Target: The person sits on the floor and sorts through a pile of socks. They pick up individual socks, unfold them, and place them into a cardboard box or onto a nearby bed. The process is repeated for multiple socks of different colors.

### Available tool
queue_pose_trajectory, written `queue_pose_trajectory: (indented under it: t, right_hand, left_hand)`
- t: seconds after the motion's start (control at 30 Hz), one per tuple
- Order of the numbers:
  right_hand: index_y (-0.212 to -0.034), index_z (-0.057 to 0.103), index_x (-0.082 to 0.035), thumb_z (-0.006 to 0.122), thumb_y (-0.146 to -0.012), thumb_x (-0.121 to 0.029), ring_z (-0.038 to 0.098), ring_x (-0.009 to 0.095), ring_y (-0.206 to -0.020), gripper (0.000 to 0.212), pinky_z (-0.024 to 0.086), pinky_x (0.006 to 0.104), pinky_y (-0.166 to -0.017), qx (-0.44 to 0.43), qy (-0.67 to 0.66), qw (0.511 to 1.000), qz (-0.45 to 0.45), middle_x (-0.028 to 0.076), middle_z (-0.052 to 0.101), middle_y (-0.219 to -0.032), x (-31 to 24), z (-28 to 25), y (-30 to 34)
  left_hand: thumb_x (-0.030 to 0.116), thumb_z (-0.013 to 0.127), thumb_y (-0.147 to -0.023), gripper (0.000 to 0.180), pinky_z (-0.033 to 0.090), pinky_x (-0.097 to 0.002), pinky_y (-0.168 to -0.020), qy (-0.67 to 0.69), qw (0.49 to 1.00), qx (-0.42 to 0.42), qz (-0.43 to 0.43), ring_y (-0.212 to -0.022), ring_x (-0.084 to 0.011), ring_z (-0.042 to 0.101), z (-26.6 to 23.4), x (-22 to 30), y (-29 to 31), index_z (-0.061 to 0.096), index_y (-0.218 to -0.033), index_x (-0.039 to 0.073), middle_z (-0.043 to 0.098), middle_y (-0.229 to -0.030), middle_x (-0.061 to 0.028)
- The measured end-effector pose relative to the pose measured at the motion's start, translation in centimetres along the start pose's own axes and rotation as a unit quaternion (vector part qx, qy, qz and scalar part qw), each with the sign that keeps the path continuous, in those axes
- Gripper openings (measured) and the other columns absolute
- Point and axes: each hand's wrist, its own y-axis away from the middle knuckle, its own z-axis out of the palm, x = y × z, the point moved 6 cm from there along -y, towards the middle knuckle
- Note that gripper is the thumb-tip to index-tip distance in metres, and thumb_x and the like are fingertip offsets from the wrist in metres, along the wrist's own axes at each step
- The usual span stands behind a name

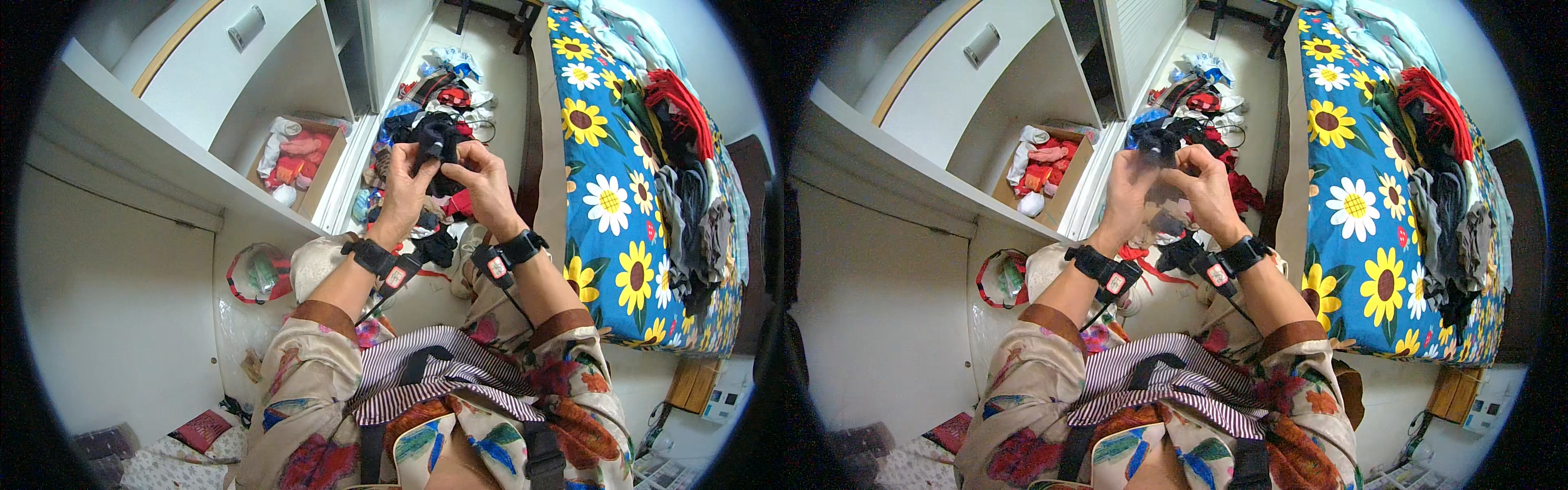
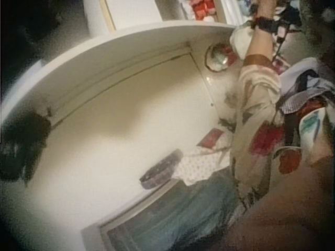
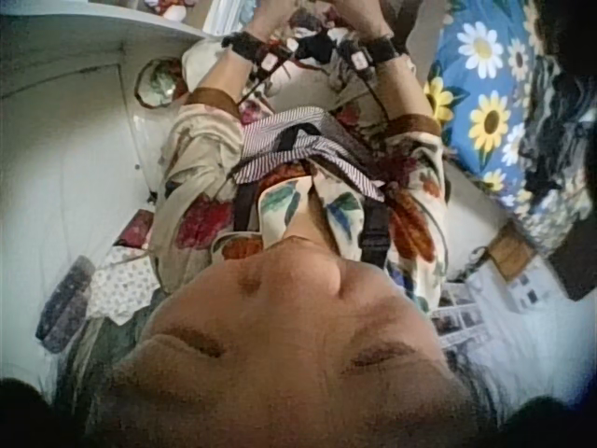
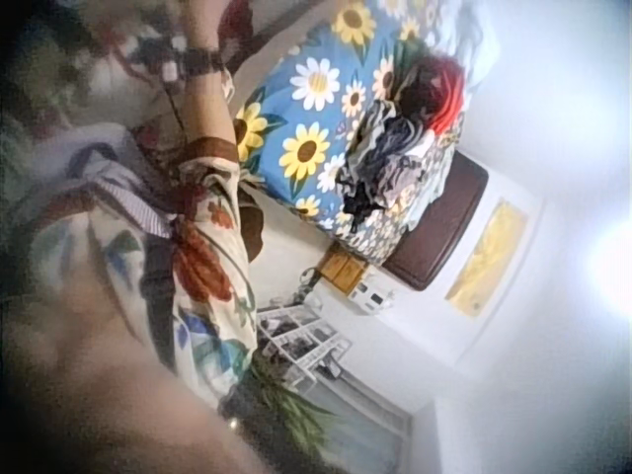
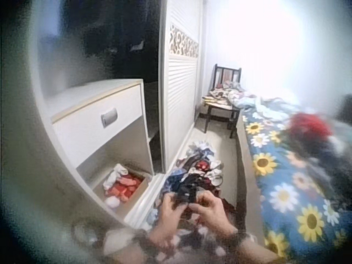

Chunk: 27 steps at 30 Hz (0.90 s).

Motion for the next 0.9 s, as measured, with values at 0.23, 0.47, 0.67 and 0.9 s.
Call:
queue_pose_trajectory:
  t: [0.23, 0.47, 0.67, 0.9]
  right_hand:
    - [-0.096, 0.061, -0.009, 0.064, -0.091, -0.004, 0.051, 0.006, -0.068, 0.008, 0.045, 0.0225, -0.069, 0.029, -0.358, 0.931, 0.057, -0.006, 0.057, -0.084, 0.7, -1.4, 0.6]
    - [-0.101, 0.055, -0.007, 0.066, -0.086, -0.001, 0.055, 0.011, -0.074, 0.021, 0.048, 0.0280, -0.068, 0.139, -0.019, 0.990, -0.009, 0.000, 0.057, -0.084, -1.0, -2.6, 2.6]
    - [-0.100, 0.068, 0.000, 0.066, -0.083, 0.003, 0.061, 0.015, -0.080, 0.017, 0.049, 0.0270, -0.070, 0.080, 0.200, 0.946, -0.242, 0.005, 0.067, -0.094, -6.1, -1.2, 4.5]
    - [-0.121, 0.061, 0.001, 0.059, -0.094, -0.015, 0.055, 0.005, -0.086, 0.031, 0.047, 0.0219, -0.076, -0.064, -0.158, 0.985, 0.011, -0.002, 0.064, -0.102, -5.0, -0.4, 5.0]
  left_hand:
    - [0.012, 0.058, -0.097, 0.025, 0.051, -0.0350, -0.091, 0.293, 0.952, -0.007, -0.088, -0.102, -0.0175, 0.061, 0.1, -1.0, -0.2, 0.055, -0.120, 0.004, 0.063, -0.112, -0.0060]
    - [0.017, 0.055, -0.098, 0.032, 0.053, -0.0402, -0.090, 0.329, 0.929, -0.048, -0.161, -0.104, -0.0248, 0.063, 0.2, -1.5, 1.6, 0.053, -0.126, 0.002, 0.064, -0.116, -0.0119]
    - [0.014, 0.054, -0.099, 0.034, 0.053, -0.0383, -0.092, 0.258, 0.959, -0.073, -0.097, -0.106, -0.0218, 0.062, 1.0, 0.8, 2.5, 0.049, -0.130, 0.003, 0.061, -0.120, -0.0100]
    - [0.005, 0.061, -0.094, 0.028, 0.053, -0.0256, -0.083, 0.172, 0.982, -0.049, -0.056, -0.094, -0.0099, 0.060, 2.5, 3.4, 4.0, 0.055, -0.121, 0.005, 0.062, -0.108, -0.0019]
